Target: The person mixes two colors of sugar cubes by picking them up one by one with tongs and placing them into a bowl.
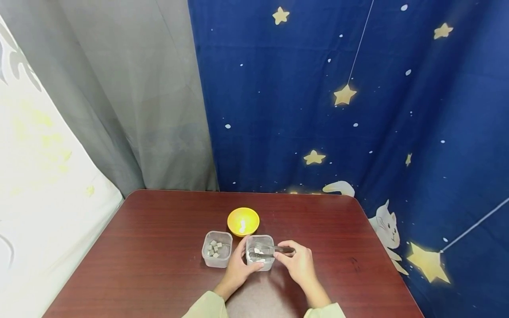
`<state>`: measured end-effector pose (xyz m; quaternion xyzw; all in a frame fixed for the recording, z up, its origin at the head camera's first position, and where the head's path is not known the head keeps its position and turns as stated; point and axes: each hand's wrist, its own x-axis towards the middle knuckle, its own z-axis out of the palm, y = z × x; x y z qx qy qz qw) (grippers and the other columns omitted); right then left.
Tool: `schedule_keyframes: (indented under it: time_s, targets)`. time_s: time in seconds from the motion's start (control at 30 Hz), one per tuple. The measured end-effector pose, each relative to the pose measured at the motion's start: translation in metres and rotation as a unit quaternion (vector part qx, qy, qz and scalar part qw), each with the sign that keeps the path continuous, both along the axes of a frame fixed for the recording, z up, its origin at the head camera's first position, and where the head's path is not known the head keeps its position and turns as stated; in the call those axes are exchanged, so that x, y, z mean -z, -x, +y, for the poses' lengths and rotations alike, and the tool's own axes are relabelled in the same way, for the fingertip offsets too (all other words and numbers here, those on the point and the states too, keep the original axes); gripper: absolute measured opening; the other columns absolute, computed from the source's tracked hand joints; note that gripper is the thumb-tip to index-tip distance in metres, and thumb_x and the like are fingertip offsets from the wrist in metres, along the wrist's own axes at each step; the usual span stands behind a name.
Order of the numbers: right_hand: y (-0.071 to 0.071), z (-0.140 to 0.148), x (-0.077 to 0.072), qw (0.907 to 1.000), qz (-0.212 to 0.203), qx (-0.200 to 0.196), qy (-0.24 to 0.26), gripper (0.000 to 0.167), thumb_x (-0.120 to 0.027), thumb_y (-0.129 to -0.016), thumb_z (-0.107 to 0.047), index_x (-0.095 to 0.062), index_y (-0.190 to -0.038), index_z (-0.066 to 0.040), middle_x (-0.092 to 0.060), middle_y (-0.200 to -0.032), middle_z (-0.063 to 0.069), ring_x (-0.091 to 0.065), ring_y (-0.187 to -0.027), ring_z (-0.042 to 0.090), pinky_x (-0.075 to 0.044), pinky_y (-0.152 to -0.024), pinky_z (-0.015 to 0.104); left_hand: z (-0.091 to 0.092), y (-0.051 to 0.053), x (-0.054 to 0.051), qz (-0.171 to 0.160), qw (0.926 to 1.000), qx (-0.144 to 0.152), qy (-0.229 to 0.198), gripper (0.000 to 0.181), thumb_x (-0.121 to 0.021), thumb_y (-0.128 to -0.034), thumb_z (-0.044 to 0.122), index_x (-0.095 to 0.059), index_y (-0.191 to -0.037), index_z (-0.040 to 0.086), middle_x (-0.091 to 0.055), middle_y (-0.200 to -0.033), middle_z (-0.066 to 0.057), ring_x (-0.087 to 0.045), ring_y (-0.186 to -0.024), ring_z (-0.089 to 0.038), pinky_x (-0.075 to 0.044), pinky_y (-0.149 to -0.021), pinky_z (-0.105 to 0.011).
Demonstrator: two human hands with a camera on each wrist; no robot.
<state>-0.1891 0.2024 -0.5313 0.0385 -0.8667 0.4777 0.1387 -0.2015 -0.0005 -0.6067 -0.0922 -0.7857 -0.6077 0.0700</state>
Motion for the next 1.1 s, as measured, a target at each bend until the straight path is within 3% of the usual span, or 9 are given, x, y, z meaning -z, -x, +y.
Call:
schedule_keyframes:
  time_s: [0.37,0.6,1.1]
  targets:
    - [0.0035,-0.0048,0.0036,0.9999,0.003,0.006,0.015,0.022,-0.085,-0.071,-0.013,-0.074,-0.091,-0.015,-0.074,-0.086,0.001,-0.071,-0.071,0.016,-0.055,-0.060,0.027,-0.0011,0.0017,0.0027,-0.005,1.0000,-0.001,0.000,0.102,-0.086,-0.0674,0.041,-0.034,-0.151,0.013,-0.044,-0.146,-0.006,-0.042,-0.132,-0.026,-0.031,-0.108,-0.051]
    - [0.0054,-0.0083,0.0064,0.9999,0.009,0.005,-0.002,0.021,-0.085,-0.071,-0.014,-0.075,-0.090,-0.013,-0.074,-0.085,0.002,-0.071,-0.070,0.016,-0.055,-0.060,0.028,-0.0010,0.0019,0.0038,-0.001,0.9999,0.006,-0.014,0.102,-0.087,-0.0676,0.039,-0.034,-0.151,0.011,-0.046,-0.145,-0.005,-0.044,-0.130,-0.023,-0.032,-0.108,-0.049]
    - [0.0081,-0.0065,0.0086,0.9998,-0.010,0.016,0.003,0.017,-0.085,-0.071,-0.018,-0.074,-0.083,-0.019,-0.073,-0.086,0.003,-0.071,-0.073,0.017,-0.056,-0.062,0.030,-0.0013,-0.0002,0.0001,-0.002,0.9998,0.010,-0.016,0.102,-0.087,-0.0681,0.039,-0.033,-0.151,0.012,-0.047,-0.144,-0.003,-0.046,-0.128,-0.022,-0.033,-0.107,-0.048]
